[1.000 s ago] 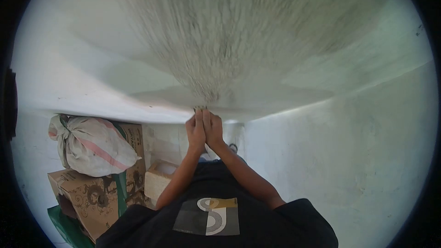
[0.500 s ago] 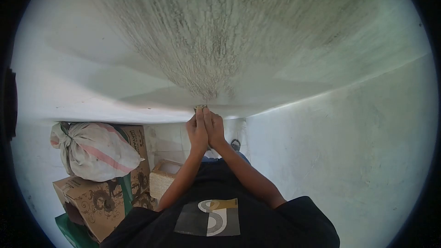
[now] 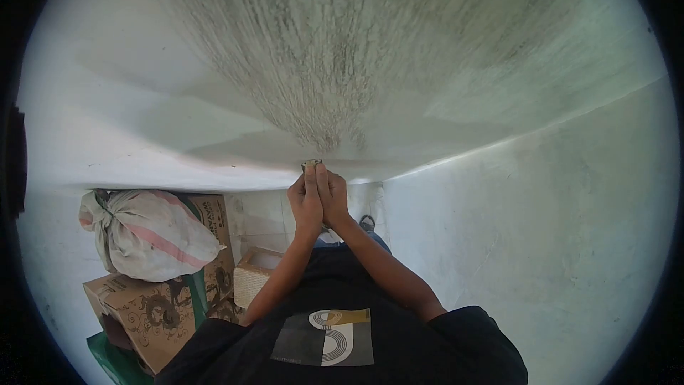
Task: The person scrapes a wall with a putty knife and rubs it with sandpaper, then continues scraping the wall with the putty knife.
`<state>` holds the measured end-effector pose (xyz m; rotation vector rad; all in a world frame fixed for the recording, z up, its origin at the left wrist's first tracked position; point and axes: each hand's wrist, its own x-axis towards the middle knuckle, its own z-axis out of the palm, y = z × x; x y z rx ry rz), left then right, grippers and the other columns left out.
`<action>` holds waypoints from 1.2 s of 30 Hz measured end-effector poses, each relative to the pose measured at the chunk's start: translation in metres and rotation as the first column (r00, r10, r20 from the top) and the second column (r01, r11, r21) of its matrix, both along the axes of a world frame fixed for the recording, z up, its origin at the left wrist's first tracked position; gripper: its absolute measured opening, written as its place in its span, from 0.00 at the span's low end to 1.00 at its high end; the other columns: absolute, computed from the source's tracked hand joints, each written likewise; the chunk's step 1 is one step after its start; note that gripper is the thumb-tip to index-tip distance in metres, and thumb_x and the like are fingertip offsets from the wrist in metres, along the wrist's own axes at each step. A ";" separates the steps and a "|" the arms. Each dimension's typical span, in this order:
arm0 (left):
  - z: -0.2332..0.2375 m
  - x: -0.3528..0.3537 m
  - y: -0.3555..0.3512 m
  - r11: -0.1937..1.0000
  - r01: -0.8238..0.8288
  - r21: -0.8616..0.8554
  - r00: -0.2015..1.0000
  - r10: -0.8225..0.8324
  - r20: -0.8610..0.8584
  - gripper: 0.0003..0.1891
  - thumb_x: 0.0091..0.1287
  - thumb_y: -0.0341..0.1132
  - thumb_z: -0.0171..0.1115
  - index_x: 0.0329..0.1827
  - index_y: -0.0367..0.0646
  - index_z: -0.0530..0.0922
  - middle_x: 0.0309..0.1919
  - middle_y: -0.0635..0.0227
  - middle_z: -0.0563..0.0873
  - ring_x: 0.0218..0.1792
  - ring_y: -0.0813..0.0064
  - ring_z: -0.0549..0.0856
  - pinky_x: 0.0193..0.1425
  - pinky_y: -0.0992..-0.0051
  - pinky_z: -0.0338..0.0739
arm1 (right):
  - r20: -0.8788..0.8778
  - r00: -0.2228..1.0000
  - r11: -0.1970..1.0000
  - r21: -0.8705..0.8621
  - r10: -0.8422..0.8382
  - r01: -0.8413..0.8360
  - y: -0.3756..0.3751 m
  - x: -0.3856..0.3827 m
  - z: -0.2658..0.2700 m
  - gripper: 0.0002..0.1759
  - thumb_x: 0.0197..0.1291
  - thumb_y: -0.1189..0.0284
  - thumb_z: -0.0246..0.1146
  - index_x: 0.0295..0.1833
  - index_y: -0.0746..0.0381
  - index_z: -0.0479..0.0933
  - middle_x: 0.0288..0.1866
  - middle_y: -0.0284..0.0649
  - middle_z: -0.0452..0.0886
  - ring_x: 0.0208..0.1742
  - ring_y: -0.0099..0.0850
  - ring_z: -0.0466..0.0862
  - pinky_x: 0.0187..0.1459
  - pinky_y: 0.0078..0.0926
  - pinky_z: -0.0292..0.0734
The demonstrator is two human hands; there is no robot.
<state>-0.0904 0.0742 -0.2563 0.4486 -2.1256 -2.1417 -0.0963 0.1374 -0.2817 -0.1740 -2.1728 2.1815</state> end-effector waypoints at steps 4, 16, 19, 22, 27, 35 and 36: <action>0.005 0.001 -0.004 0.999 0.011 -0.031 1.000 -0.012 -0.027 0.24 0.78 0.45 0.52 0.36 0.27 0.80 0.25 0.68 0.82 0.31 0.82 0.76 0.34 0.75 0.73 | -0.068 0.997 0.998 0.036 0.048 -0.045 0.001 -0.002 0.008 0.29 0.77 0.55 0.47 0.28 0.66 0.72 0.19 0.38 0.72 0.24 0.24 0.71 0.27 0.31 0.66; 0.052 -0.004 -0.006 0.987 -0.012 -0.157 0.997 -0.001 -0.084 0.22 0.77 0.43 0.52 0.34 0.29 0.79 0.21 0.67 0.79 0.27 0.81 0.74 0.31 0.73 0.71 | -0.101 0.994 0.997 -0.058 0.043 -0.049 -0.002 -0.005 0.031 0.30 0.77 0.54 0.47 0.28 0.66 0.74 0.19 0.38 0.74 0.24 0.23 0.74 0.26 0.31 0.69; 0.039 -0.003 -0.005 0.980 -0.005 -0.200 0.998 -0.007 -0.058 0.22 0.77 0.43 0.53 0.34 0.28 0.80 0.20 0.65 0.80 0.27 0.82 0.74 0.30 0.74 0.71 | -0.135 0.990 0.995 -0.083 0.039 -0.051 -0.002 -0.007 0.040 0.30 0.77 0.54 0.48 0.27 0.66 0.74 0.20 0.36 0.75 0.24 0.23 0.74 0.27 0.29 0.69; 0.033 -0.002 -0.009 0.974 0.015 -0.227 1.000 -0.020 -0.022 0.22 0.77 0.42 0.53 0.35 0.27 0.80 0.19 0.64 0.80 0.26 0.83 0.74 0.28 0.74 0.70 | -0.059 0.998 0.992 -0.127 0.014 -0.022 -0.005 -0.007 0.024 0.33 0.78 0.51 0.44 0.26 0.64 0.74 0.20 0.31 0.75 0.24 0.19 0.73 0.25 0.24 0.68; 0.022 0.002 -0.004 0.970 -0.020 -0.242 0.997 0.003 -0.071 0.22 0.77 0.42 0.53 0.36 0.26 0.80 0.19 0.63 0.80 0.26 0.83 0.75 0.28 0.74 0.71 | -0.038 0.997 0.995 -0.069 0.073 -0.076 0.003 -0.007 0.007 0.32 0.78 0.53 0.46 0.27 0.65 0.75 0.22 0.33 0.77 0.25 0.21 0.74 0.27 0.27 0.70; 0.010 -0.005 0.004 0.983 -0.083 -0.164 0.991 0.065 -0.116 0.22 0.75 0.41 0.55 0.31 0.27 0.78 0.14 0.63 0.74 0.21 0.84 0.69 0.23 0.73 0.63 | -0.003 0.998 0.991 -0.119 0.068 -0.068 0.003 -0.004 0.009 0.32 0.78 0.54 0.45 0.25 0.65 0.73 0.20 0.32 0.76 0.25 0.22 0.74 0.28 0.27 0.70; 0.016 -0.006 0.004 0.986 -0.104 -0.133 0.988 0.086 -0.131 0.22 0.75 0.41 0.55 0.31 0.27 0.78 0.14 0.64 0.74 0.21 0.84 0.69 0.23 0.73 0.63 | -0.019 0.998 0.992 -0.116 0.056 -0.058 0.002 -0.006 0.009 0.32 0.78 0.54 0.45 0.25 0.65 0.73 0.20 0.32 0.75 0.25 0.22 0.74 0.28 0.27 0.70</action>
